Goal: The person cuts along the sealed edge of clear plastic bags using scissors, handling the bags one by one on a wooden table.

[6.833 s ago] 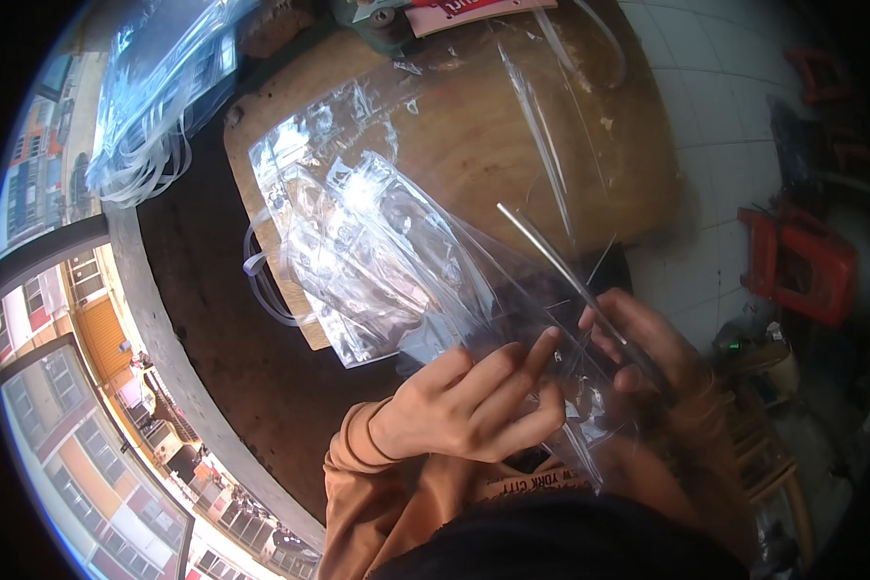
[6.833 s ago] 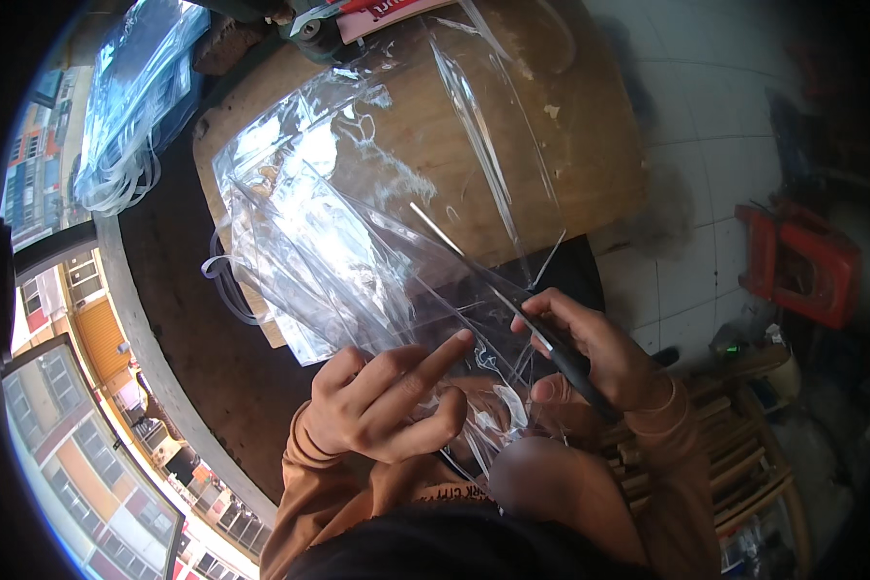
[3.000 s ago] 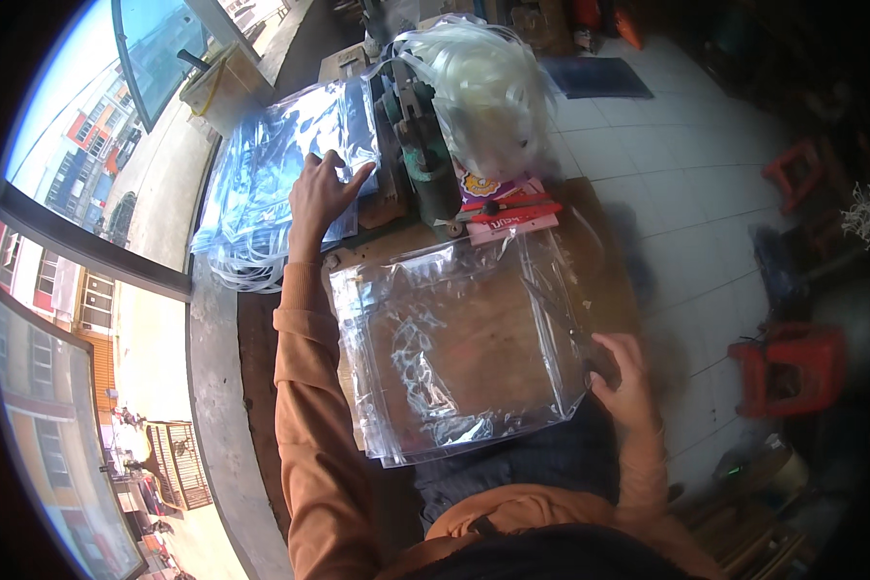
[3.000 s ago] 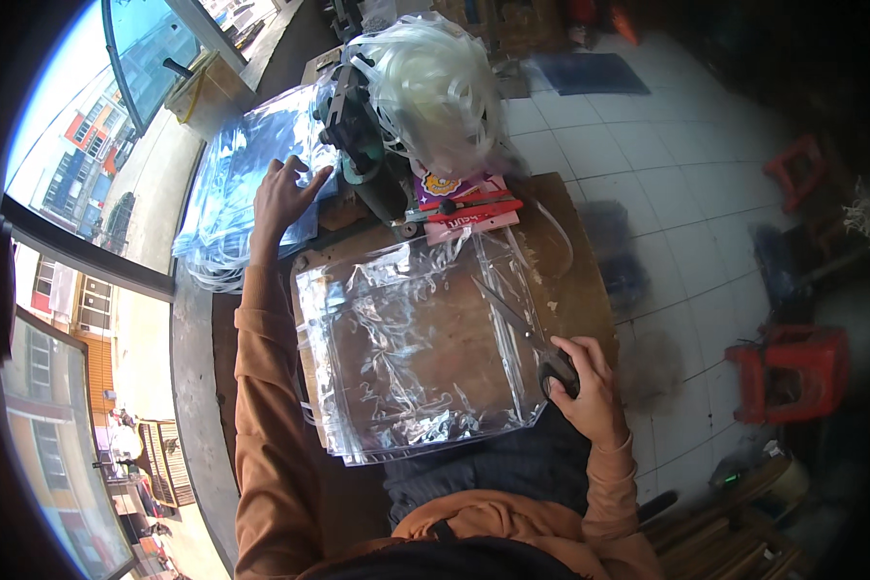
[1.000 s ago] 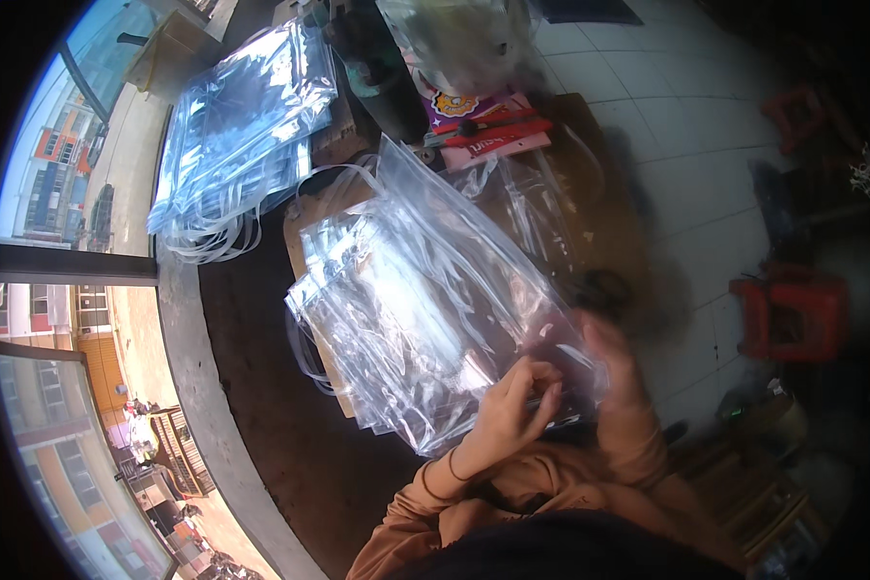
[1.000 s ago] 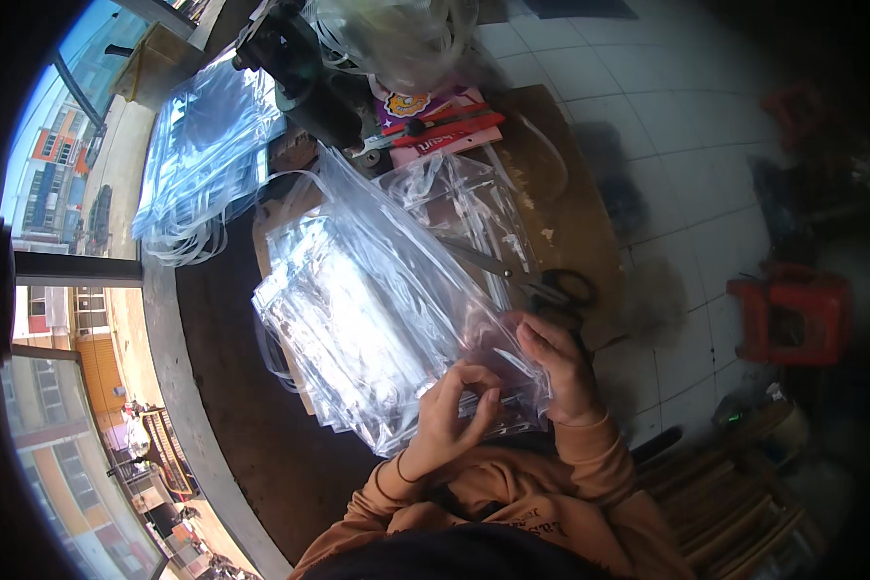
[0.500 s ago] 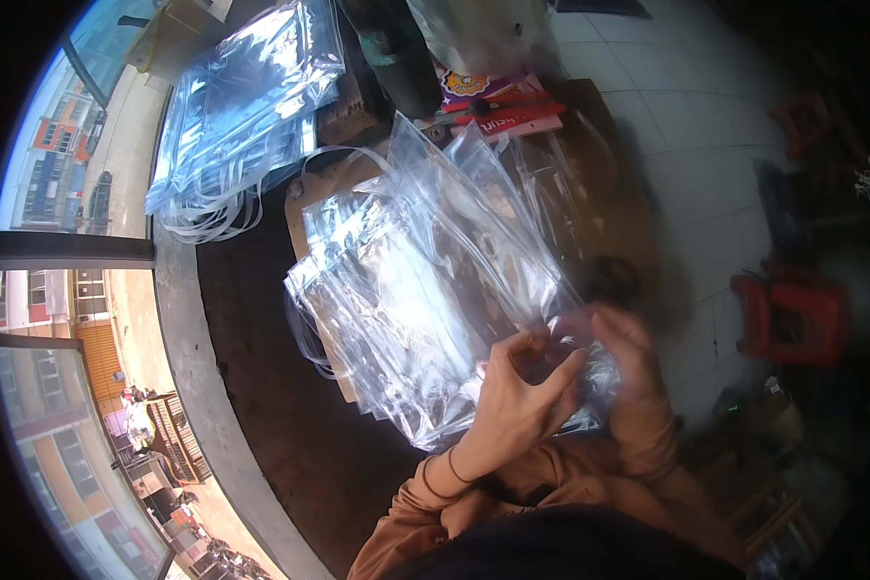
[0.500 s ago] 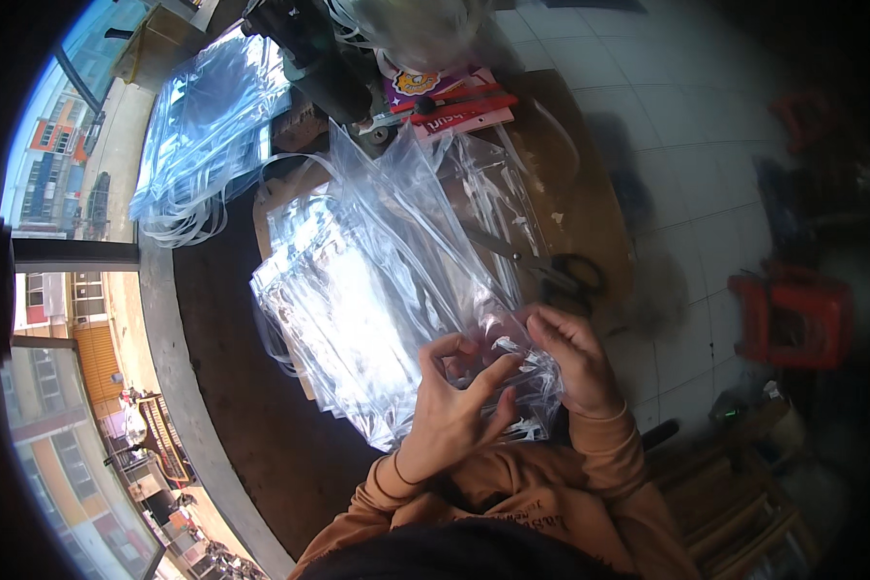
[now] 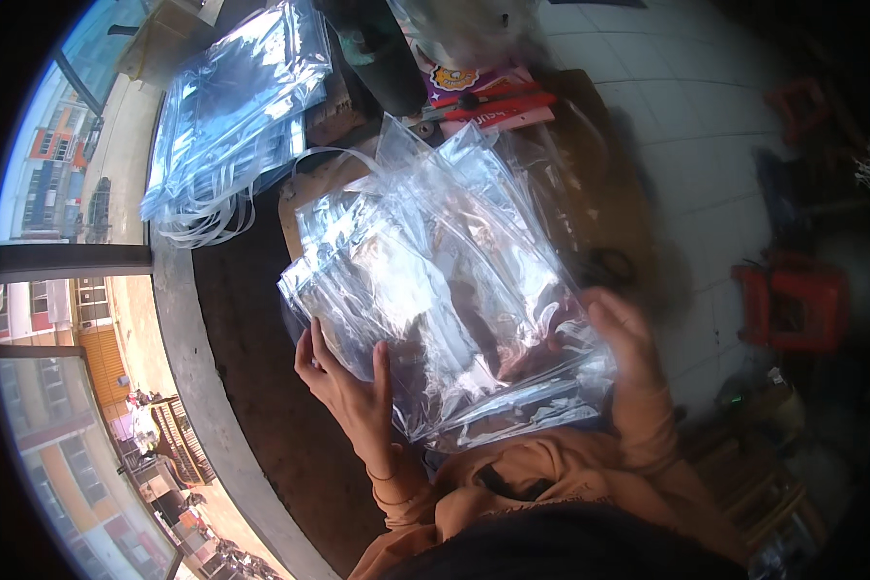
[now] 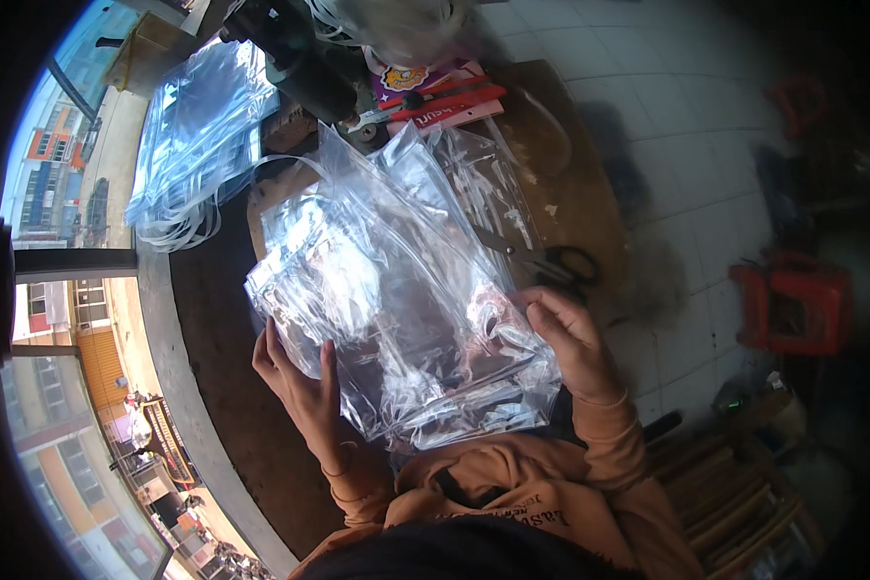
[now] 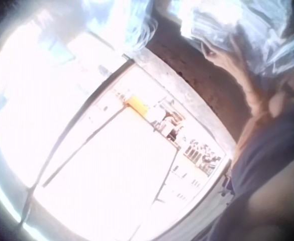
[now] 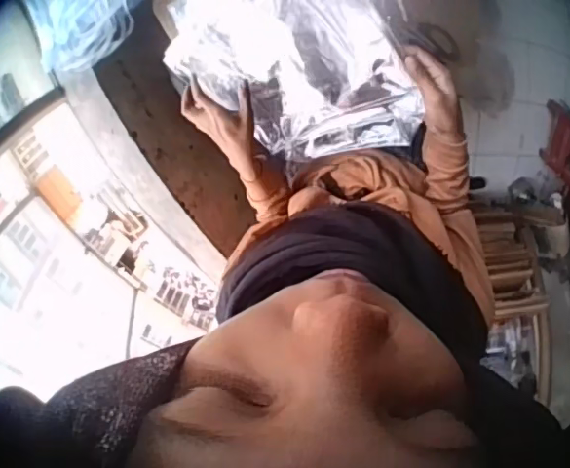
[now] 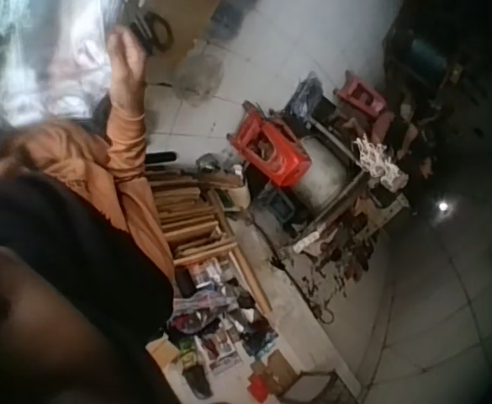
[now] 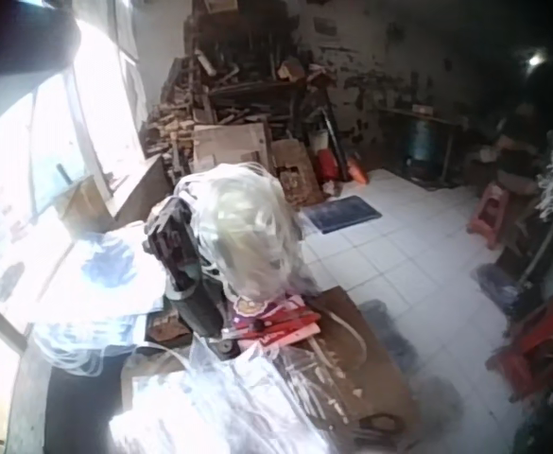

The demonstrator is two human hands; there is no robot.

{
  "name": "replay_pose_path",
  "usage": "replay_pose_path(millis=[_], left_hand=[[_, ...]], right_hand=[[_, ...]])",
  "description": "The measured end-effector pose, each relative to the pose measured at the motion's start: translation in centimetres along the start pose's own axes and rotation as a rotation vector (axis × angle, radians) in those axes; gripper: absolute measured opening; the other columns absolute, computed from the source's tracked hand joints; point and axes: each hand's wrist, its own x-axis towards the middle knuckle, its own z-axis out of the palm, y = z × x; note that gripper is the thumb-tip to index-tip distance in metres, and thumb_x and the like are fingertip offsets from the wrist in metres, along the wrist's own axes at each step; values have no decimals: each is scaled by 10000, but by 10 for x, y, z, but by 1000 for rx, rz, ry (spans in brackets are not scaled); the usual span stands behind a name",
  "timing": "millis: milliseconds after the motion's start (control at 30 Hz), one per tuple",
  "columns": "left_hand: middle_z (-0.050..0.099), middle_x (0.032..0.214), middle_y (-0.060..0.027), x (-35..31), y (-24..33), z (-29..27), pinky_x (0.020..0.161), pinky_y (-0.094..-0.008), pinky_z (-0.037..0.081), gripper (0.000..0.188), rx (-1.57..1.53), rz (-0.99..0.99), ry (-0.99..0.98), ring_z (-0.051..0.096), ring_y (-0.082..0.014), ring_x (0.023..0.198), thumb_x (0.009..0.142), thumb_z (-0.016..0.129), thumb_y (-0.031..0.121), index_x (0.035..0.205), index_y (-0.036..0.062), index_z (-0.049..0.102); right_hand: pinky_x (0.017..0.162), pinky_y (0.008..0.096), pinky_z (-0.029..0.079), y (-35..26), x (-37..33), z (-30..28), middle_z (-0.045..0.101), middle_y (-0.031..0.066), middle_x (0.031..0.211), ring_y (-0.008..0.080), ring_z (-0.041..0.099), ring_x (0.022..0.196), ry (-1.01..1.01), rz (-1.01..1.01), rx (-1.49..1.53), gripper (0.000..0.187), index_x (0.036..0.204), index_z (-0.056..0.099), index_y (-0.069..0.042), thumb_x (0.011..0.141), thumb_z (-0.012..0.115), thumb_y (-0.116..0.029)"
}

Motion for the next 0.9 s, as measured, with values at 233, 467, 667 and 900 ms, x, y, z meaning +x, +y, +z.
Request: replay_pose_path(millis=[233, 467, 667, 900], left_hand=[[464, 1047, -161, -11, -61, 3, 861, -355, 417, 673, -24, -180, 51, 503, -282, 973, 716, 783, 138, 1276, -14, 444], [606, 848, -118, -1, -54, -8, 704, -281, 491, 202, -562, -327, 121, 617, -202, 716, 915, 539, 89, 1043, 19, 399], [652, 915, -169, 5, -58, -73, 458, -221, 477, 194, -713, -401, 549, 635, -223, 555, 966, 437, 185, 1100, 109, 319], [641, 1066, -178, 82, -79, -159, 627, -312, 538, 270, -750, -130, 1023, 668, -279, 876, 927, 551, 205, 1131, 71, 436]], right_hand=[[648, 206, 475, 3, 13, -5, 502, 139, 1194, 133, 597, 885, -109, -117, -478, 734, 1387, 321, -101, 759, 687, 4], [622, 259, 486, 8, 15, 9, 499, 109, 1139, 150, 575, 791, -67, -284, -720, 834, 1352, 375, -85, 624, 777, -19], [630, 256, 477, 10, 14, 14, 511, 102, 1090, 149, 569, 724, 0, -347, -799, 694, 1320, 402, -45, 700, 694, 62], [655, 304, 478, 16, 17, 7, 537, 119, 997, 175, 572, 673, 13, -421, -784, 646, 1306, 411, -28, 720, 663, 79]])
